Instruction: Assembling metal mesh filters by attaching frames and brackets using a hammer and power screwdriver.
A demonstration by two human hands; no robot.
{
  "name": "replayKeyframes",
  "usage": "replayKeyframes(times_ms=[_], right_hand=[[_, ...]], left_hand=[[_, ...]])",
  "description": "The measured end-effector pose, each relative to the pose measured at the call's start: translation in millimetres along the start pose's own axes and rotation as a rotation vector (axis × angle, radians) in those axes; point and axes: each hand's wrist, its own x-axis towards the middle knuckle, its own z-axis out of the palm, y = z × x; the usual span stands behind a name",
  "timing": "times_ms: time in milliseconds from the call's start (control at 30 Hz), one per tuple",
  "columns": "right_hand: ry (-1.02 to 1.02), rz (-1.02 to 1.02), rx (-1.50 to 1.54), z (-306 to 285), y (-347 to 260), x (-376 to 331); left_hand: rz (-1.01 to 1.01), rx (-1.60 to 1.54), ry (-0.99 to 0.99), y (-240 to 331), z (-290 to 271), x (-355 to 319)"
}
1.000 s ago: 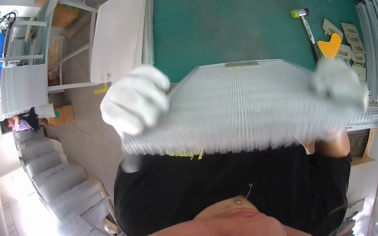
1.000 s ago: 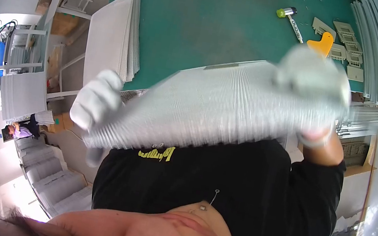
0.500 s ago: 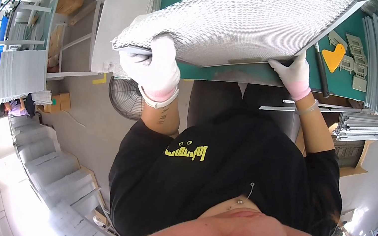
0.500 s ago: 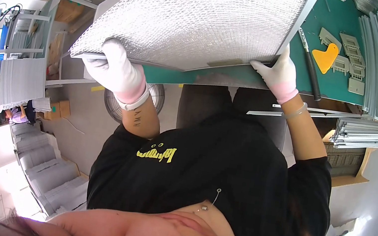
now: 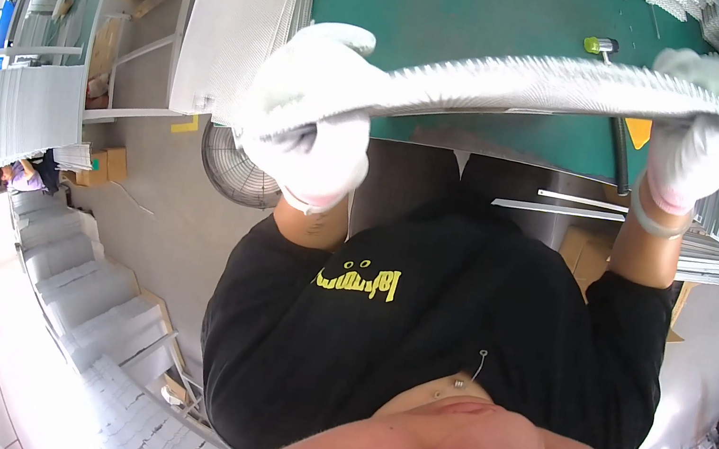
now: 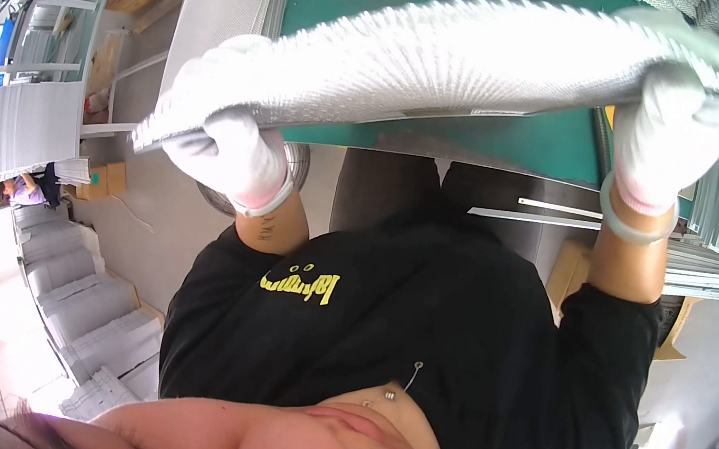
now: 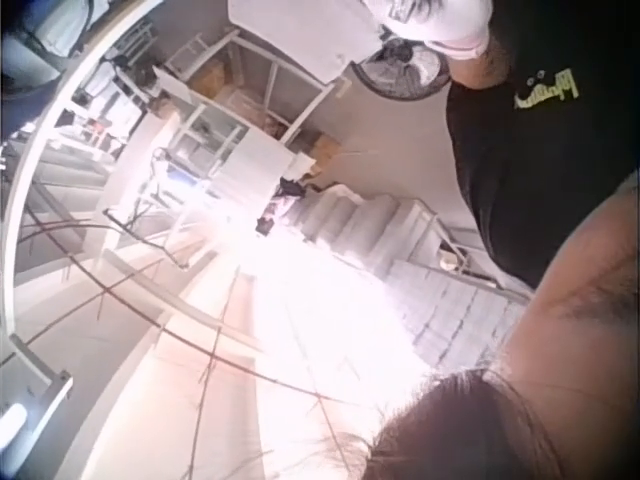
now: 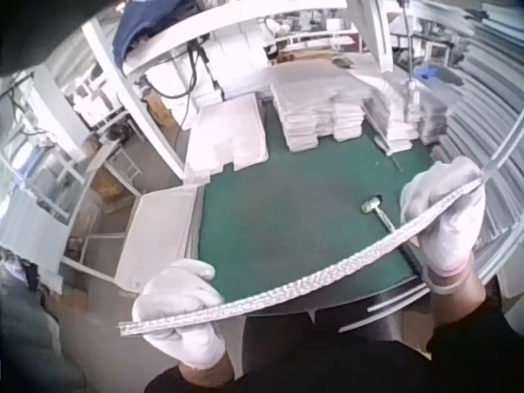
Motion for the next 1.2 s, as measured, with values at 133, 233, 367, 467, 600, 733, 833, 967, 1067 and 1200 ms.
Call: replayKeyframes(times_ms=[133,233,367,467,600,733,833,967,1067,1200], right_hand=[[-0.116,-0.043,-0.064,32,-23,7],[-0.269,-0.08,-0.043,11,-50,-9],[-0.92,-0.35,0.312,-9,-36,-7],[-0.731,-0.395,0.415,2,-37,-19],[-0.74,-0.377,0.346,-4,-40,-16],[-0.071,-0.147,0.072,36,-42,-37],[-0.398,-0.11,-0.179,-4,-41,6],[0.166,0.178,-0.143,22,-18,-7],[0.079,0.175,-0.185,3,-14,-8],[0.028,0.123,-0.074,-2,-8,-9]], left_hand=[[-0.032,0.01,-0.217,12,-10,-1],[0.116,-0.433,-0.628,-3,-21,5],[0.036,-0.444,-0.649,29,-28,-30],[-0.242,-0.459,-1.016,29,-34,-29],[-0.285,-0.343,-0.975,19,-25,-29],[-0.043,-0.732,-0.828,4,-39,-1],[-0.008,-0.185,-0.374,5,-17,12],[-0.286,0.213,0.18,-8,-23,2],[-0.272,0.03,0.105,-7,-15,8],[-0.155,-0.08,0.008,-1,2,7]])
